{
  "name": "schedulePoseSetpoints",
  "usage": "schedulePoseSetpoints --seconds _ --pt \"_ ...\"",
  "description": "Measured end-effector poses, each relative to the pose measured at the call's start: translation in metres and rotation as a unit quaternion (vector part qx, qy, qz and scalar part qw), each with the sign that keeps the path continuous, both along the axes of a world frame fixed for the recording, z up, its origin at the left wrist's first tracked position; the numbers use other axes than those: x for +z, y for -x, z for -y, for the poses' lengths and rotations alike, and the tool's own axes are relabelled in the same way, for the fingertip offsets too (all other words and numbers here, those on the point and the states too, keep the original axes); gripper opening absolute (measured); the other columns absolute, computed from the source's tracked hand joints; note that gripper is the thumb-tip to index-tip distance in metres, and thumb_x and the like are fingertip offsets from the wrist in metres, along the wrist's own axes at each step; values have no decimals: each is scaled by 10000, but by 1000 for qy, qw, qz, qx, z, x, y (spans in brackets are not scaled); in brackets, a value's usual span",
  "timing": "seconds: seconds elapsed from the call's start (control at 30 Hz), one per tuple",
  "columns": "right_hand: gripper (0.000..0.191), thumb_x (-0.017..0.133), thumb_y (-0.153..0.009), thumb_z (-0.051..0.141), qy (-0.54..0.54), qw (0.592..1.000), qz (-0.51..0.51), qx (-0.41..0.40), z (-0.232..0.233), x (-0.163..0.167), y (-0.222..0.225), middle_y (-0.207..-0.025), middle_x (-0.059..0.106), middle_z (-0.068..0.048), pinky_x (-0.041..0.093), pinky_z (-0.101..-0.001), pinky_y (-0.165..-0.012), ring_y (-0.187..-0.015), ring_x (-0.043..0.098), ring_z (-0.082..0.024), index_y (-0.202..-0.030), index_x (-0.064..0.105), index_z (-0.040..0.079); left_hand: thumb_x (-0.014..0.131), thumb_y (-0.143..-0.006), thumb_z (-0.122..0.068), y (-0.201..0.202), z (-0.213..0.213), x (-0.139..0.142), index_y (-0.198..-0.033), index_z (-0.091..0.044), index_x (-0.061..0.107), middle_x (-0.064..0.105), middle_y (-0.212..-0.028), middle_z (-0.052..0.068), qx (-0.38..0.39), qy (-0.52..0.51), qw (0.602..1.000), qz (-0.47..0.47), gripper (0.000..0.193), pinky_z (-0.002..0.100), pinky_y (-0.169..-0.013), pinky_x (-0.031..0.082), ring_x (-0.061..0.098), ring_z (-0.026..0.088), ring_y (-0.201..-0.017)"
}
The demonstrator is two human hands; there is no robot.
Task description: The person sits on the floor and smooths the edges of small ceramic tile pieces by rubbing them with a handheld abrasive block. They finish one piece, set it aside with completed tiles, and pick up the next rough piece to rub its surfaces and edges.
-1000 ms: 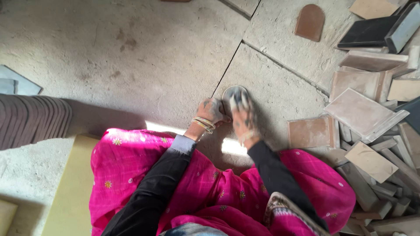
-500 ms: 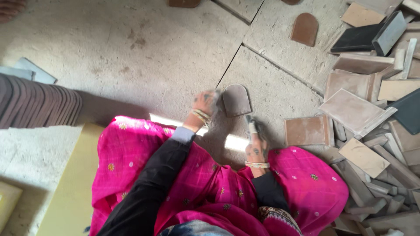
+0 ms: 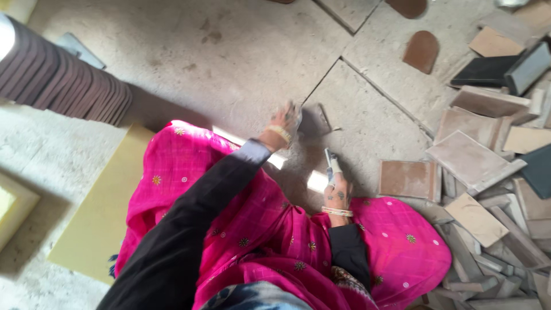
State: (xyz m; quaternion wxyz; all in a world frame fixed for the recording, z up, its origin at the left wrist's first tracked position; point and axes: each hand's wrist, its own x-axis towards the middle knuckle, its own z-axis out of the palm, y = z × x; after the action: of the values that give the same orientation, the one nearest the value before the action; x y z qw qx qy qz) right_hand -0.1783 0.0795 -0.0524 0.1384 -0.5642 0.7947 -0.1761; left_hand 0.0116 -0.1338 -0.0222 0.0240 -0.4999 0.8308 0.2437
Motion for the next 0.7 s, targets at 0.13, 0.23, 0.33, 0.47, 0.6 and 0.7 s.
schedulePoseSetpoints --seconds 0.13,0.23,0.33,0.47,0.6,0.7 --pt "588 513 -815 6 68 995 67 30 1 16 -11 -1155 671 -300 501 -561 -925 -1028 624 -522 -1396 590 50 783 -845 -377 -53 -31 -7 -1270 -102 655 701 -1272 182 65 -40 990 -117 522 468 -1025 544 665 392 -1223" --pt "664 517 -785 33 22 997 64 43 6 33 -26 -1298 640 -281 498 -550 -962 -1113 611 -507 -1446 567 58 765 -867 -380 -52 -35 -5 -1069 -63 700 744 -1071 190 104 -101 979 -142 382 478 -906 569 717 399 -1045" --pt "605 616 -845 142 70 983 -34 167 26 47 -42 -1380 605 -266 408 -545 -1119 -1298 550 -475 -1431 549 7 806 -826 -386 -31 -26 -7 -1151 -63 672 694 -1146 215 78 -65 990 -94 477 515 -891 547 664 446 -1075" --pt "634 637 -828 168 31 964 -113 238 86 54 -52 -1421 560 -286 337 -533 -1196 -1388 486 -465 -1409 530 -60 820 -751 -317 -15 -8 -17 -1166 -79 675 668 -1238 174 -12 -74 997 -33 500 491 -882 552 651 418 -1124" --pt "627 601 -834 125 -16 970 -102 220 124 56 -52 -1445 540 -295 328 -520 -1212 -1408 465 -467 -1421 524 -81 786 -780 -397 -19 -4 -27 -1256 -83 675 657 -1366 138 12 -185 982 -31 581 441 -1022 531 630 365 -1270" --pt "623 575 -838 92 31 962 -128 239 113 57 -55 -1463 526 -302 322 -510 -1224 -1422 449 -469 -1429 519 -98 785 -795 -437 -21 -5 -37 -1298 -80 640 590 -1424 122 -12 -181 983 -38 634 414 -1134 436 507 327 -1368"
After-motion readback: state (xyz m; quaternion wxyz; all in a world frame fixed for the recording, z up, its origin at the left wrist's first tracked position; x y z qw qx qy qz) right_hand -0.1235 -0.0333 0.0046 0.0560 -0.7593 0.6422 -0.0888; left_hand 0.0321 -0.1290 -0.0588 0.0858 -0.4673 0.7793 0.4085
